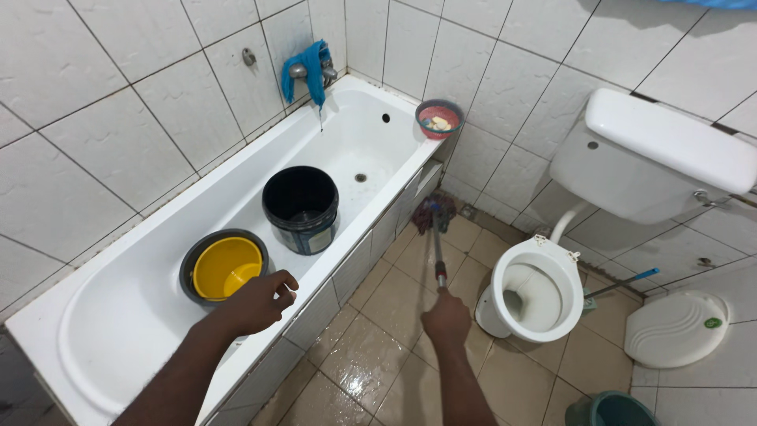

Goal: The person mops the tiled bathroom floor using a wet mop, repeatedly moving the mop head across the surface between the bathtub and the toilet.

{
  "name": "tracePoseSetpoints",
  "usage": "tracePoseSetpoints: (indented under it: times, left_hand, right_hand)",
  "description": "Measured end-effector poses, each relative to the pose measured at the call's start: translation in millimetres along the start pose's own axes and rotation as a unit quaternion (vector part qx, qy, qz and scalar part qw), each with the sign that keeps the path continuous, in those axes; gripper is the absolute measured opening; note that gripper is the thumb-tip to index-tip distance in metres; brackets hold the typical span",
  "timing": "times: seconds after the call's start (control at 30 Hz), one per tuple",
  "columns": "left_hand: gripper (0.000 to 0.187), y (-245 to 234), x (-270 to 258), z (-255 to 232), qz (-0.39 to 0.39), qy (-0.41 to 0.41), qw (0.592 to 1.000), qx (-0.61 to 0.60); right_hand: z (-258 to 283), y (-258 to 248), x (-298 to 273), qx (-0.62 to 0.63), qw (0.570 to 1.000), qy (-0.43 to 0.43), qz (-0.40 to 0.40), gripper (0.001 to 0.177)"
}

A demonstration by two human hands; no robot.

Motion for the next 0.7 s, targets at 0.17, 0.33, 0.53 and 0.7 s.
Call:
tracePoseSetpoints:
  times: [0.17, 0.33, 0.53, 0.7]
  left_hand:
    - [0.028, 4, -12, 15, 0.02, -0.006, 1.0, -0.019]
    - [0.026, 30, -9, 40, 0.045, 0.014, 0.998, 0.03]
    - [0.026, 47, 21, 37, 0.057, 0.094, 0.991, 0.075]
    - [0.028, 37, 22, 19, 0.059, 0.183, 0.976, 0.099]
  right_hand:
    - [-94, 8, 0, 0.042, 0.997, 0.066, 0.02, 0.062]
    - [-171, 2, -9, 0.028, 0.998, 0.048, 0.017, 0.051]
    - [-182, -39, -69, 0.049, 0.995, 0.087, -0.026, 0.044]
    - [-137, -68, -164, 0.065, 0.987, 0.137, -0.054, 0.042]
Point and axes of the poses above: each hand's wrist, its own x-axis towards the middle knuckle, its own y-axis out of the palm, z = x × y, the point moved 1 cm from there along x, towards the middle knuckle, and after that the axes turned 14 degrees about x, right-handed, at the moved point
